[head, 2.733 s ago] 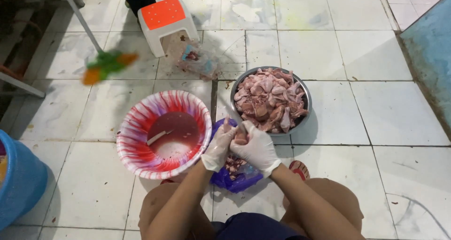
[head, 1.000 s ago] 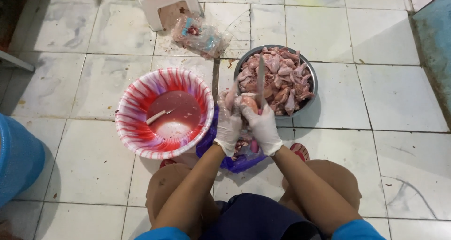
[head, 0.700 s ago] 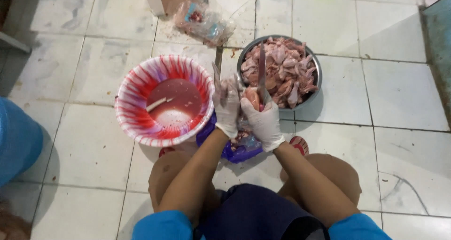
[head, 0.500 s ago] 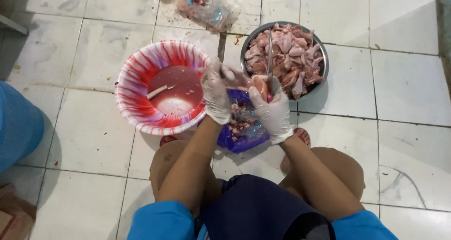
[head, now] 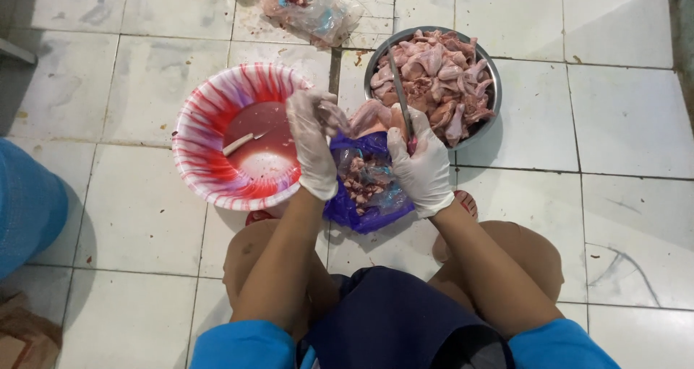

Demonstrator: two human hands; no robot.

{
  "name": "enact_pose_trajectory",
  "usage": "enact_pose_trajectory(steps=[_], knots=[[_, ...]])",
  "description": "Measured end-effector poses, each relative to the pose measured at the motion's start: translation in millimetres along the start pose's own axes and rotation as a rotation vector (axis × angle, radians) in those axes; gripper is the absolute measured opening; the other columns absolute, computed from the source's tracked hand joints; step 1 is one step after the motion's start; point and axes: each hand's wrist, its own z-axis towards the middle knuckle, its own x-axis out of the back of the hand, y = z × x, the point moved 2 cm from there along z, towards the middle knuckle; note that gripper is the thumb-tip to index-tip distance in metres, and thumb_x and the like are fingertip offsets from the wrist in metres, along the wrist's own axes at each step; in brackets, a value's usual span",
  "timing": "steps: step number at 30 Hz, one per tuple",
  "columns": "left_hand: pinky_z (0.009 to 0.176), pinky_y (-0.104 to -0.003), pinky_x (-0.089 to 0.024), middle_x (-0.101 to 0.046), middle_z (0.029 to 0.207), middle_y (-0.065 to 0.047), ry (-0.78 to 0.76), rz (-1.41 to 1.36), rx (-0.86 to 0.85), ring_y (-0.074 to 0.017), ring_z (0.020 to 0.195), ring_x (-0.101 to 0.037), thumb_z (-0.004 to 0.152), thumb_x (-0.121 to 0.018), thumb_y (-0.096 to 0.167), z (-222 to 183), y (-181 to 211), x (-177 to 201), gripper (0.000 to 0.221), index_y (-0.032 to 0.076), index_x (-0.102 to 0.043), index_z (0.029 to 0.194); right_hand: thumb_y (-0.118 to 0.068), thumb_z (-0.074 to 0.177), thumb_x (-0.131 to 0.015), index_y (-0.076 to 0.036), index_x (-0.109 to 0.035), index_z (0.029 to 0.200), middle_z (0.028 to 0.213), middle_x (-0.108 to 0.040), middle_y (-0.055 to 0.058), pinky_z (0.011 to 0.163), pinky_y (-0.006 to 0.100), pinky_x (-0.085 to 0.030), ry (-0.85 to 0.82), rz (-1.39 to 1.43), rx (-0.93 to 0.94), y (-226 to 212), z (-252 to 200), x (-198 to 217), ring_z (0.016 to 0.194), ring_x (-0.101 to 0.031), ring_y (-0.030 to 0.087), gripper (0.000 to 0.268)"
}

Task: Cutting and trimming raw chicken pieces using a knife while sitting on the floor

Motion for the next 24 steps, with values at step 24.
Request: enact_pose_trajectory(steps=[24], knots=[[0.087,-0.034,-0.059,-0.065,0.103,-0.014,0.143,-0.124,0.341,-0.0182,0.092,-0.066,0.071,-0.077,-0.010,-19,-74,-11,0.080,0.005,-0.047,0.144,-0.030,0.091,-0.064,-0.025,-0.060,0.126,0.112,-0.072,0.011,0.093,0.049,-0.056,-0.063,-0.024,0.011,7,-4,-12,0.109,-0.066,0.036,0.035]])
